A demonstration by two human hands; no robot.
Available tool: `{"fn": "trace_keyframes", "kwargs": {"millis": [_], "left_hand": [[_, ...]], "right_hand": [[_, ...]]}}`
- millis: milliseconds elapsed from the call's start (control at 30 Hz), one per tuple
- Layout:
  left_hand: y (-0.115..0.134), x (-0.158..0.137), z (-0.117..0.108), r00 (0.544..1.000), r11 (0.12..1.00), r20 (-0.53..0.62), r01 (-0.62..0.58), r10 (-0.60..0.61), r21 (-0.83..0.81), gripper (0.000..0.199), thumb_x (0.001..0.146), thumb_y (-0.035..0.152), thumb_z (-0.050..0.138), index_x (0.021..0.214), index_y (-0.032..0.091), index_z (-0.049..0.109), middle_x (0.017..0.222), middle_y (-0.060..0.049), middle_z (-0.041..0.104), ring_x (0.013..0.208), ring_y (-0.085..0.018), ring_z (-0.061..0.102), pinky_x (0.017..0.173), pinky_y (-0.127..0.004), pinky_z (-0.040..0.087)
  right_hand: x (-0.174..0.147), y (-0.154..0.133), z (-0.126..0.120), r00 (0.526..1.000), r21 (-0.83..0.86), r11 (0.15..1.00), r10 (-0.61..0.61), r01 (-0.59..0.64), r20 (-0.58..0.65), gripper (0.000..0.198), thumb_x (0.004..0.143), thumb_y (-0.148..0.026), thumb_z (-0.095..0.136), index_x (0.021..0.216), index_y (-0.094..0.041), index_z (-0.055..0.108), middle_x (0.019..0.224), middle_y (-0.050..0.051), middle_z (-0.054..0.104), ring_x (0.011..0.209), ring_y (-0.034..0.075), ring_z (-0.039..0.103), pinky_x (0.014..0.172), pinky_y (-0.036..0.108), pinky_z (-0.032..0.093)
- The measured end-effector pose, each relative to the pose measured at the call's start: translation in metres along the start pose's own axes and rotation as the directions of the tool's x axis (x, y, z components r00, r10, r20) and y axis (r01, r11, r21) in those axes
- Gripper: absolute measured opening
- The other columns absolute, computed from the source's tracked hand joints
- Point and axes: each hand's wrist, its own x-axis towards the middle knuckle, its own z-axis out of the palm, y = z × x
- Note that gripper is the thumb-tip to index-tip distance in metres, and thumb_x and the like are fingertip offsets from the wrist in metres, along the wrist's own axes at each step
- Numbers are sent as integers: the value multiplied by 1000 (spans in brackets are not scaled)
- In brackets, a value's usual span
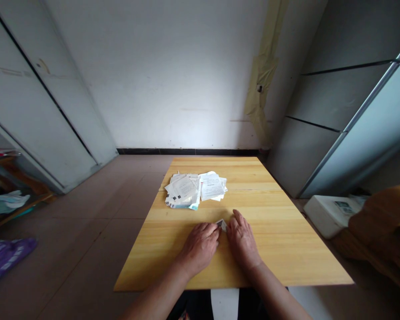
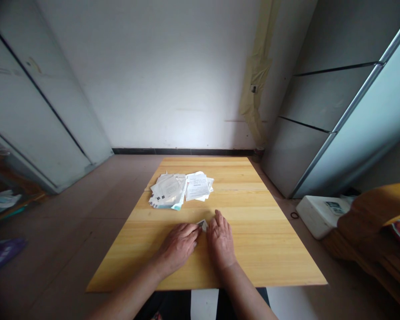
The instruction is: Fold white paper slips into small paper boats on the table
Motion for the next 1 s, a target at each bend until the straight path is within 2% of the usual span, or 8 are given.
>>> {"fn": "trace_keyframes", "kwargs": {"millis": [167, 233, 367, 533, 733, 1000], "left_hand": [[4, 1, -5, 1000, 1000, -5, 27, -27, 6, 28, 85, 14, 51, 110, 22, 58, 108, -5, 62, 102, -22, 54, 92, -38, 40], [5, 0, -6, 1000, 1000, -8, 30, -30, 6, 27, 85, 14, 51, 110, 23, 58, 108, -5, 63, 102, -22, 54, 91, -38, 40], [5, 0, -5, 999, 1000, -24, 21, -21, -9, 27, 85, 13, 50, 109, 23, 59, 109, -4, 62, 102, -21, 53, 90, -37, 38], [3, -1, 0, 998, 1000, -63, 20, -21, -18, 25, 85, 13, 49, 105, 21, 60, 106, -5, 63, 101, -21, 54, 89, -38, 38], [4, -2, 2, 994, 1000, -110, 17, -17, 2, 26, 85, 12, 48, 107, 21, 59, 105, -5, 63, 100, -21, 54, 91, -40, 38], [8, -2, 5, 989, 999, -143, 34, -29, 34, 31, 86, 10, 42, 111, 19, 59, 108, -7, 62, 97, -23, 55, 88, -38, 44]], "right_hand": [[-1, 9, -7, 1000, 118, 993, 13, -13, 1, 21, 89, -10, 38, 85, -17, 57, 118, 16, 57, 118, 25, 50, 93, 39, 47], [-1, 10, -13, 1000, 152, 988, -5, 5, -1, 22, 88, -10, 40, 91, -17, 60, 120, 14, 56, 120, 23, 49, 94, 37, 47], [-2, 7, -25, 987, 154, 977, -157, 151, 28, 29, 87, -8, 46, 100, -23, 67, 130, 11, 50, 118, 25, 48, 91, 39, 47], [0, 1, -32, 959, 156, 954, -271, 256, 81, 24, 87, -8, 51, 94, -24, 68, 114, 9, 60, 104, 24, 53, 86, 39, 47], [5, -8, -37, 951, 157, 957, -268, 244, 156, 18, 88, -11, 53, 85, -22, 66, 89, 6, 63, 87, 22, 53, 80, 35, 44], [-2, -5, -32, 956, 171, 954, -268, 247, 115, 20, 87, -7, 50, 86, -20, 65, 95, 9, 62, 91, 23, 51, 81, 37, 45]]}}
